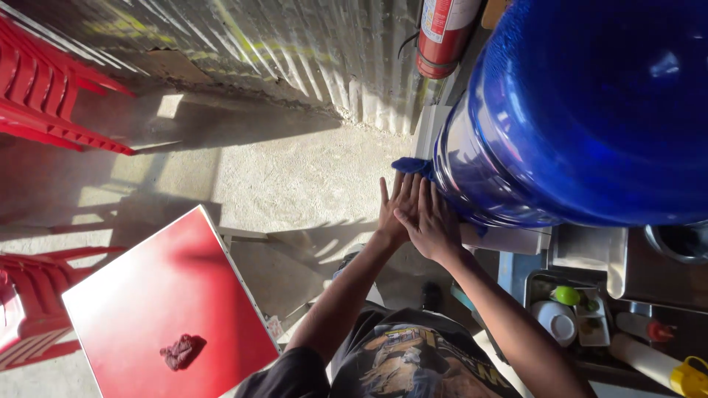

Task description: Washing a cleaning cloth in a sink and using it to wipe down bar counters and a water dispenser.

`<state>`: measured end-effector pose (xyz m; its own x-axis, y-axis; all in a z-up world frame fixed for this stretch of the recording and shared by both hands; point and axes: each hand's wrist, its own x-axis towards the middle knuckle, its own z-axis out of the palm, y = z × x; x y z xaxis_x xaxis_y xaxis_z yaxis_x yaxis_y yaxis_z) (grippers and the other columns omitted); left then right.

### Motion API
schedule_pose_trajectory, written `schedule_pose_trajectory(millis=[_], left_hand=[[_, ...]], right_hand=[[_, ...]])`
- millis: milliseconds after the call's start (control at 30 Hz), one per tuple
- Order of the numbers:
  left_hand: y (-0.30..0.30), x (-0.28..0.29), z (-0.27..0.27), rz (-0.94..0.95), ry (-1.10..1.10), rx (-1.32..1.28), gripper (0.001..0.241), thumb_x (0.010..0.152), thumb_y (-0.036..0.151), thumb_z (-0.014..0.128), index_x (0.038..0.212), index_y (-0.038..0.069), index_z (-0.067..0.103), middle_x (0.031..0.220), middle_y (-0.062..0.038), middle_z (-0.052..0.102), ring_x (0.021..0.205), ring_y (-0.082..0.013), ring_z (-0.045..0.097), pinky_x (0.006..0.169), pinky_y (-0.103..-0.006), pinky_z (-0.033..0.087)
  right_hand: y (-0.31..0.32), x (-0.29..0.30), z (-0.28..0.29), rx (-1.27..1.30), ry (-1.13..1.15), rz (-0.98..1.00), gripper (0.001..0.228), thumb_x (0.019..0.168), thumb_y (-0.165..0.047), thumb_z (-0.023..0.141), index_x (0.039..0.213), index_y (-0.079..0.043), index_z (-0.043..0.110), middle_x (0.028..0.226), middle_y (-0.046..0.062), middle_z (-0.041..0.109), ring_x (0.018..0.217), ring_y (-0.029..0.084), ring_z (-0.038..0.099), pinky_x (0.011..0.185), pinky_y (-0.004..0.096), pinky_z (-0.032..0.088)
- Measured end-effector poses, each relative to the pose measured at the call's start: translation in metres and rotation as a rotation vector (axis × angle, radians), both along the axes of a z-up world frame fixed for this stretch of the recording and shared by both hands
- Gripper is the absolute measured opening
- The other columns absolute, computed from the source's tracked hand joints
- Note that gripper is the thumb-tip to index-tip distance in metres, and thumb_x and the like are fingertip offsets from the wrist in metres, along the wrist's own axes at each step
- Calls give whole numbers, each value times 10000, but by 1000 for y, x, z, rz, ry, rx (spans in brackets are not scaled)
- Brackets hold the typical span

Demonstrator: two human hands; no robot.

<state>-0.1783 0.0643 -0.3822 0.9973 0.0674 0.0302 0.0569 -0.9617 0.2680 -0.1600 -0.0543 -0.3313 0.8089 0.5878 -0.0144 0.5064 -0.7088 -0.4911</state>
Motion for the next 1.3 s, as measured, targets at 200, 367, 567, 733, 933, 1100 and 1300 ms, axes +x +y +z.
schedule_pose_trajectory(millis=[200, 367, 567, 733, 933, 1100, 1300], left_hand=[[76, 81, 2, -291, 41, 57, 1015, 831, 595, 637, 1623, 124, 210, 1699, -131, 171, 1579, -388, 8, 1216, -721, 11], [101, 165, -9, -412, 67, 182, 1017, 862, 586, 628, 1639, 123, 163, 1717, -122, 140, 1582, -388, 8, 1202, -747, 60], [104, 166, 4, -417, -2, 132, 918, 915, 545, 589, 1628, 99, 223, 1702, -166, 183, 1583, -413, 39, 1218, -725, 74], [102, 85, 10, -479, -5, 99, 908, 896, 577, 573, 1598, 74, 291, 1679, -188, 220, 1575, -409, 57, 1217, -716, 47], [104, 40, 24, -564, 45, 109, 1004, 853, 689, 538, 1609, 72, 301, 1686, -181, 225, 1586, -390, 59, 1209, -730, 48], [115, 98, 22, -593, -33, 93, 957, 831, 729, 517, 1574, 157, 326, 1664, -176, 218, 1559, -390, 54, 1159, -786, 68], [134, 181, -8, -536, -242, 288, 863, 939, 647, 552, 1625, 175, 325, 1699, -153, 205, 1588, -419, 21, 1156, -832, 119]], right_hand=[[76, 51, -22, 83, 71, -207, 1047, 987, -754, 311, 1617, 47, 69, 1662, 360, 101, 1553, 478, 136, 1255, 536, 153], [113, 118, -29, 165, 101, -401, 1035, 1015, -724, 326, 1620, 44, -13, 1693, 313, -10, 1580, 431, 0, 1273, 522, 53], [116, 111, -17, 225, 149, -508, 953, 1037, -681, 343, 1643, -5, 52, 1713, 271, 61, 1598, 396, 68, 1293, 491, 96], [99, 20, -16, 133, 1, -454, 911, 1036, -623, 417, 1639, 0, 136, 1681, 295, 151, 1560, 439, 173, 1259, 535, 160], [91, -44, -9, 45, -201, -428, 824, 1050, -559, 465, 1600, 18, 256, 1641, 246, 297, 1518, 442, 301, 1248, 591, 226], [110, 0, -16, 47, -91, -535, 778, 1065, -514, 451, 1612, 4, 257, 1642, 265, 280, 1531, 445, 266, 1214, 598, 192], [128, 75, -48, 342, -72, -542, 755, 1124, -523, 404, 1643, -10, 211, 1681, 269, 244, 1572, 430, 240, 1270, 584, 197]])
